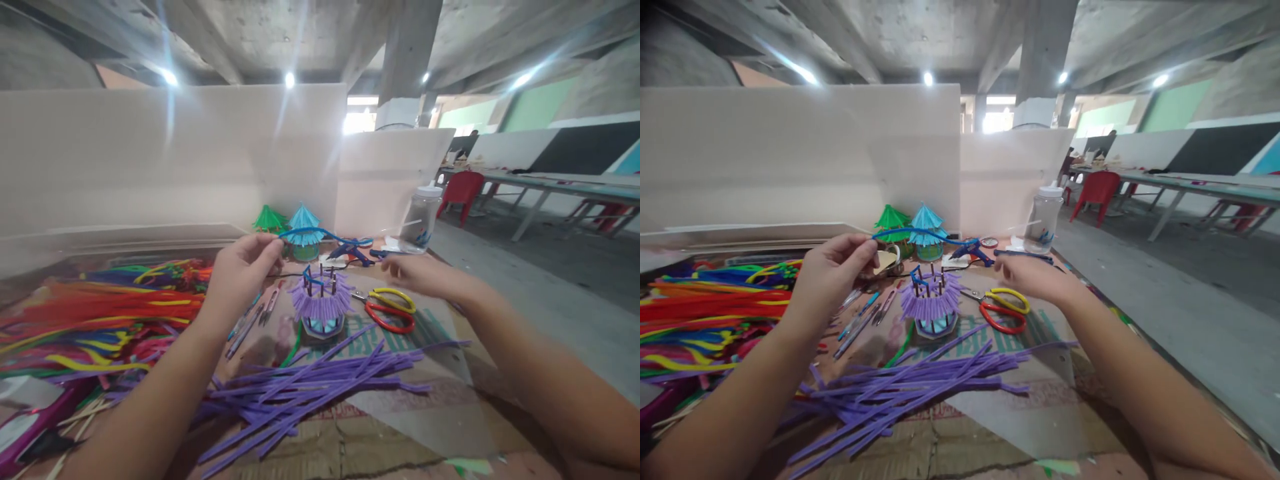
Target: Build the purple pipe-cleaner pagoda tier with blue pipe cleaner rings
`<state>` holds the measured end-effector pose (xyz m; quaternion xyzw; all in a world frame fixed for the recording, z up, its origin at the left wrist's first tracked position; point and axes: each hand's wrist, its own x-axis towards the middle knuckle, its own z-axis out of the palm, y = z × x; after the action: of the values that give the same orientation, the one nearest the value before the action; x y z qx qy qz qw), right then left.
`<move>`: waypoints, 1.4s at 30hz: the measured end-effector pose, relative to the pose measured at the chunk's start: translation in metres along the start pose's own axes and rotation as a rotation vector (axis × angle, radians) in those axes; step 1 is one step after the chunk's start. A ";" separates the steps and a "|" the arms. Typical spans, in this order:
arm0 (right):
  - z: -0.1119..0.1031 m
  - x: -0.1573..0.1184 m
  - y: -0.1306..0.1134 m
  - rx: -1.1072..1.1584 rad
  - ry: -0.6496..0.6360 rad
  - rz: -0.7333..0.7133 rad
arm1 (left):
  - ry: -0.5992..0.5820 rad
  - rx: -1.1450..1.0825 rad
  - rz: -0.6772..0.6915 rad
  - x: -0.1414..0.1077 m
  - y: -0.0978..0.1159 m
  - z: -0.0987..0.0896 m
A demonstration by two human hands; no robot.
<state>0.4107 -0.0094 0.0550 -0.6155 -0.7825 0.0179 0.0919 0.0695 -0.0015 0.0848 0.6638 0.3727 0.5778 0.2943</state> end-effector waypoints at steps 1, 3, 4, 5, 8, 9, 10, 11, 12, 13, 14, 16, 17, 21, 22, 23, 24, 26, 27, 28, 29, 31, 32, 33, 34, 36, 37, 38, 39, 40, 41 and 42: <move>0.008 0.001 0.006 0.006 -0.143 -0.031 | 0.001 -0.028 -0.006 0.000 0.001 0.000; 0.025 0.002 0.012 -0.062 -0.313 -0.059 | -0.008 -0.064 -0.013 -0.001 0.002 0.001; 0.032 0.003 0.012 -0.105 -0.346 -0.070 | -0.011 -0.073 -0.015 -0.002 0.002 0.002; 0.038 0.004 0.011 -0.150 -0.351 -0.071 | -0.014 -0.078 -0.017 -0.002 0.002 0.003; 0.050 0.008 0.006 -0.183 -0.287 -0.103 | -0.014 -0.095 -0.023 -0.004 0.000 0.004; 0.053 0.009 0.005 -0.164 -0.269 -0.116 | -0.011 -0.108 -0.029 -0.004 0.000 0.004; 0.055 0.009 0.005 -0.143 -0.261 -0.126 | -0.007 -0.125 -0.038 -0.004 0.000 0.004; 0.057 0.010 0.005 -0.113 -0.255 -0.127 | -0.002 -0.144 -0.052 -0.004 0.001 0.004; 0.059 0.010 0.005 -0.078 -0.238 -0.115 | 0.005 -0.165 -0.069 -0.004 0.001 0.003; 0.061 0.011 0.006 -0.040 -0.206 -0.091 | 0.012 -0.185 -0.088 -0.004 0.002 0.003; 0.063 0.012 0.008 -0.001 -0.163 -0.068 | 0.022 -0.204 -0.107 -0.004 0.003 0.002; 0.064 0.016 0.013 0.069 -0.076 -0.040 | 0.054 -0.233 -0.132 -0.004 0.004 0.001; 0.064 0.018 0.018 0.101 -0.047 -0.038 | 0.074 -0.242 -0.127 -0.003 0.003 -0.001; 0.053 0.025 0.037 0.205 0.007 -0.031 | 0.151 -0.267 0.000 -0.001 0.000 -0.006; 0.048 0.025 0.041 0.230 0.028 -0.017 | 0.158 -0.268 0.030 -0.001 0.000 -0.007; 0.043 0.024 0.042 0.276 0.059 0.000 | 0.160 -0.267 0.041 -0.001 -0.001 -0.008; 0.037 0.021 0.042 0.352 0.096 0.020 | 0.155 -0.267 0.032 0.000 -0.002 -0.008; 0.022 0.014 0.036 0.554 0.166 0.050 | 0.135 -0.273 -0.016 0.000 -0.002 -0.008; 0.015 0.008 0.031 0.634 0.186 0.048 | 0.128 -0.280 -0.032 0.000 -0.002 -0.007; 0.007 0.003 0.025 0.660 0.182 0.023 | 0.126 -0.289 -0.033 0.000 -0.002 -0.007; 0.000 -0.003 0.018 0.632 0.186 -0.021 | 0.130 -0.299 -0.021 0.001 -0.002 -0.007; -0.011 -0.014 0.002 0.547 0.167 -0.127 | 0.149 -0.313 0.024 0.001 -0.002 -0.006; -0.014 -0.018 -0.007 0.524 0.156 -0.177 | 0.156 -0.316 0.035 0.001 -0.001 -0.006; -0.015 -0.021 -0.015 0.518 0.129 -0.216 | 0.155 -0.316 0.028 0.001 0.000 -0.006; -0.015 -0.024 -0.022 0.523 0.091 -0.241 | 0.145 -0.309 0.009 0.000 0.001 -0.005; -0.011 -0.027 -0.035 0.544 0.000 -0.265 | 0.110 -0.277 -0.027 -0.003 0.003 -0.002; -0.007 -0.028 -0.040 0.558 -0.043 -0.277 | 0.082 -0.256 -0.043 -0.004 0.004 0.000; -0.003 -0.028 -0.045 0.578 -0.077 -0.296 | 0.052 -0.237 -0.055 -0.006 0.005 0.003; 0.001 -0.029 -0.049 0.607 -0.102 -0.319 | 0.021 -0.223 -0.062 -0.008 0.005 0.006; 0.005 -0.030 -0.054 0.640 -0.116 -0.337 | -0.012 -0.211 -0.069 -0.009 0.004 0.009; 0.008 -0.031 -0.058 0.669 -0.121 -0.349 | -0.044 -0.200 -0.079 -0.011 0.003 0.012; 0.009 -0.033 -0.063 0.690 -0.115 -0.353 | -0.075 -0.186 -0.084 -0.012 0.002 0.014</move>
<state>0.3559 -0.0554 0.0510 -0.4023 -0.8284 0.2982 0.2510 0.0833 -0.0121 0.0778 0.6386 0.3336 0.5717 0.3925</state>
